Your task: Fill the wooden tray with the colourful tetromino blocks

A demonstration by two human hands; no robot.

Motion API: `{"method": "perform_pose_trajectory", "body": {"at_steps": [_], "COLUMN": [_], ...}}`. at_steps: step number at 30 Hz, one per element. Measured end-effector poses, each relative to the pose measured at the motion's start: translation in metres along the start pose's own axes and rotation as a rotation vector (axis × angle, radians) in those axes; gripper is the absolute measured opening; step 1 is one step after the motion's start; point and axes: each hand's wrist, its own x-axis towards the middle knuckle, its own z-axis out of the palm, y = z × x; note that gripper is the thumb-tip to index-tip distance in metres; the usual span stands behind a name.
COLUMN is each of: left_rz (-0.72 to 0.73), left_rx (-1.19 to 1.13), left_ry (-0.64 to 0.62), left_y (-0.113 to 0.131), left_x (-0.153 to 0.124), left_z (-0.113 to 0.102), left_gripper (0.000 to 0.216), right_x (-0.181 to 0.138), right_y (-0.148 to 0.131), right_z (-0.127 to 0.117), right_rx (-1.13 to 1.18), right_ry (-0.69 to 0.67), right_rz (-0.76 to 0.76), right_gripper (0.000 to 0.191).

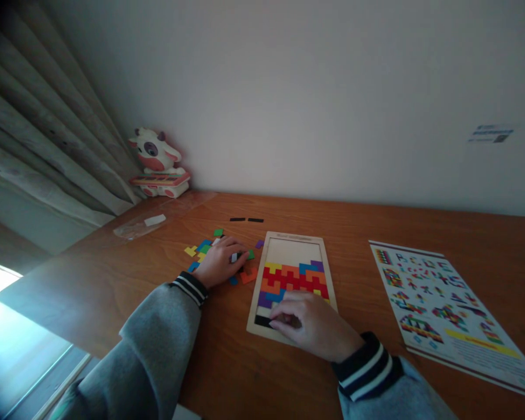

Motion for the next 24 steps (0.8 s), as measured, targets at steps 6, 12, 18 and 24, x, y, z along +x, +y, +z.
{"method": "perform_pose_trajectory", "body": {"at_steps": [6, 12, 18, 24], "left_rz": [-0.111, -0.013, 0.138, 0.157], "left_rx": [0.069, -0.025, -0.113, -0.099], "left_ry": [-0.014, -0.049, -0.089, -0.168], "left_y": [-0.015, -0.018, -0.006, -0.004], "left_x": [-0.001, -0.001, 0.000, 0.001], "left_z": [0.005, 0.014, 0.007, 0.010], "left_gripper": [0.019, 0.022, 0.032, 0.039], "right_x": [0.001, 0.000, 0.002, 0.003], "right_y": [-0.003, 0.001, 0.002, -0.001], "right_z": [-0.002, -0.001, 0.002, 0.002], "right_rx": [-0.067, -0.178, -0.212, -0.270], "right_ry": [0.127, 0.279, 0.322, 0.426], "right_rz": [-0.089, -0.158, -0.197, -0.212], "right_gripper": [0.021, 0.018, 0.016, 0.016]}}
